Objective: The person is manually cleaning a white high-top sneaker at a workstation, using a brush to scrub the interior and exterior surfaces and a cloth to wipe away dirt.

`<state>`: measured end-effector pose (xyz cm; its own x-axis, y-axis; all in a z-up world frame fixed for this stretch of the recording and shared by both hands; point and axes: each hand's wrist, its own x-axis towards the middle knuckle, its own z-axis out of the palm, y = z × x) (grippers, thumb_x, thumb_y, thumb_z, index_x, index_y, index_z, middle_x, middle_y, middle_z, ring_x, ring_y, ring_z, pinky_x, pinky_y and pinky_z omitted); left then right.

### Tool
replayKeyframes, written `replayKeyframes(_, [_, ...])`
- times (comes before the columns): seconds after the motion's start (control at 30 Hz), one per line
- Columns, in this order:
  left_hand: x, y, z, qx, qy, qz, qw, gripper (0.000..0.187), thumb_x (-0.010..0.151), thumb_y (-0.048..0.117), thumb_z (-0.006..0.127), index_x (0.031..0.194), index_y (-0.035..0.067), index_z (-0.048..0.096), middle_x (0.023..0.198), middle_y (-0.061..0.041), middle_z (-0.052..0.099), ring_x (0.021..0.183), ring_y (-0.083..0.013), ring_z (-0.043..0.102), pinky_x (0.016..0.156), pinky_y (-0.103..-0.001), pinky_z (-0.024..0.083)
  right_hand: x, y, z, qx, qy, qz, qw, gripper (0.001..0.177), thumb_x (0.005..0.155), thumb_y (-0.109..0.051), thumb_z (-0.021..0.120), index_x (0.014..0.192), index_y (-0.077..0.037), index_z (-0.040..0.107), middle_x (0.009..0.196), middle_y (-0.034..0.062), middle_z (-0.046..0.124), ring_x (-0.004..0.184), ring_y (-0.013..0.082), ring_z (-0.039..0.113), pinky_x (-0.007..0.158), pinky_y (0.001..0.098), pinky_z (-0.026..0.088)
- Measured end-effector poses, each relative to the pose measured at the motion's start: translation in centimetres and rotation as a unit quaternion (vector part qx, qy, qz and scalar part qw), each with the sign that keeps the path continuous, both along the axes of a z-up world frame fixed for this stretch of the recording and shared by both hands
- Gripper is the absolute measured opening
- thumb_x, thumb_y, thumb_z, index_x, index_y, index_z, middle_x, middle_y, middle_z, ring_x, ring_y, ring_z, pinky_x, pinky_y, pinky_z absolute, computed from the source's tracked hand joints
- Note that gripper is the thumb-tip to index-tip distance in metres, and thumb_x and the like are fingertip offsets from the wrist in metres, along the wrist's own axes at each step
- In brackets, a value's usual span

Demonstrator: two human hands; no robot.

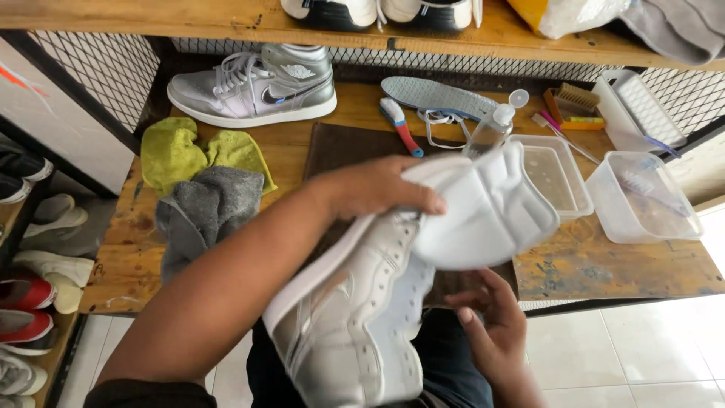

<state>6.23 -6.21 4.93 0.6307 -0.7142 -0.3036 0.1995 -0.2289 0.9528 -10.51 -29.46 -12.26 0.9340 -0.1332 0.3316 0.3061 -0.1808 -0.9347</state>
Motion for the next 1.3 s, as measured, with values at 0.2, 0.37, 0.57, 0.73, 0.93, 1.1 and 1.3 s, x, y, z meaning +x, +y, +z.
replayKeyframes(0.2, [3.7, 1.0, -1.3, 0.072, -0.013, 0.063, 0.995, 0.047, 0.072, 0.035, 0.071, 0.11, 0.008, 0.074, 0.095, -0.008, 0.076, 0.078, -0.0185, 0.069, 0.074, -0.029, 0.055, 0.3, -1.9, 0.7, -0.124, -0.004, -0.124, 0.985, 0.046, 0.089, -0.014, 0.069, 0.132, 0.001, 0.061, 0.125, 0.0168, 0.073, 0.086, 0.0184, 0.076, 0.078, 0.0276, 0.06])
replayKeyframes(0.37, [7.0, 1.3, -4.7, 0.073, 0.014, 0.121, 0.99, 0.034, 0.074, 0.037, 0.074, 0.088, 0.006, 0.072, 0.075, -0.008, 0.07, 0.059, -0.0178, 0.062, 0.058, -0.028, 0.048, 0.6, -2.9, 0.4, -0.191, 0.004, -0.177, 0.965, 0.038, 0.088, -0.012, 0.074, 0.125, -0.004, 0.068, 0.122, 0.01, 0.075, 0.082, 0.014, 0.073, 0.079, 0.0265, 0.058])
replayKeyframes(0.57, [9.3, 2.1, -7.6, -0.014, 0.126, 0.133, 0.983, 0.038, 0.078, 0.026, 0.073, 0.105, -0.001, 0.073, 0.089, -0.016, 0.076, 0.072, -0.0258, 0.071, 0.07, -0.037, 0.06, 1.8, -2.5, 1.5, -0.25, -0.048, -0.17, 0.952, 0.033, 0.09, -0.01, 0.071, 0.121, 0.0, 0.069, 0.118, 0.0129, 0.073, 0.09, 0.0181, 0.071, 0.078, 0.0288, 0.059])
replayKeyframes(0.73, [10.5, 3.6, -8.6, -0.015, 0.094, 0.103, 0.99, 0.047, 0.08, 0.034, 0.069, 0.116, 0.004, 0.071, 0.102, -0.015, 0.077, 0.084, -0.0265, 0.073, 0.076, -0.036, 0.059, 4.2, -1.8, 2.0, -0.332, -0.1, -0.161, 0.924, 0.031, 0.094, -0.012, 0.071, 0.122, 0.001, 0.07, 0.122, 0.0159, 0.072, 0.113, 0.0276, 0.069, 0.102, 0.0376, 0.053])
replayKeyframes(0.93, [11.5, 4.5, -10.9, -0.062, 0.134, 0.135, 0.98, 0.046, 0.08, 0.037, 0.073, 0.11, 0.004, 0.071, 0.093, -0.012, 0.075, 0.074, -0.0213, 0.071, 0.068, -0.034, 0.059, 7.2, -0.6, 2.0, -0.463, -0.06, -0.209, 0.859, 0.056, 0.088, -0.032, 0.079, 0.136, -0.008, 0.067, 0.133, 0.0112, 0.067, 0.122, 0.0331, 0.064, 0.098, 0.0484, 0.051])
replayKeyframes(1.1, [11.6, 4.4, -10.4, 0.007, 0.081, 0.117, 0.99, 0.056, 0.078, 0.047, 0.065, 0.119, 0.009, 0.072, 0.107, -0.01, 0.077, 0.087, -0.0206, 0.071, 0.08, -0.03, 0.053, 5.9, 1.4, 2.6, -0.327, -0.232, -0.05, 0.915, 0.037, 0.095, -0.025, 0.064, 0.116, 0.005, 0.066, 0.113, 0.0211, 0.071, 0.1, 0.0298, 0.072, 0.087, 0.0355, 0.06])
replayKeyframes(1.3, [11.6, 4.2, -10.6, 0.01, 0.061, 0.111, 0.992, 0.064, 0.076, 0.051, 0.062, 0.125, 0.011, 0.072, 0.114, -0.009, 0.077, 0.098, -0.0221, 0.073, 0.091, -0.031, 0.053, 6.3, 4.4, 3.4, -0.281, -0.188, 0.012, 0.941, 0.025, 0.093, -0.016, 0.066, 0.106, 0.004, 0.068, 0.105, 0.0223, 0.071, 0.092, 0.0297, 0.073, 0.083, 0.0344, 0.06])
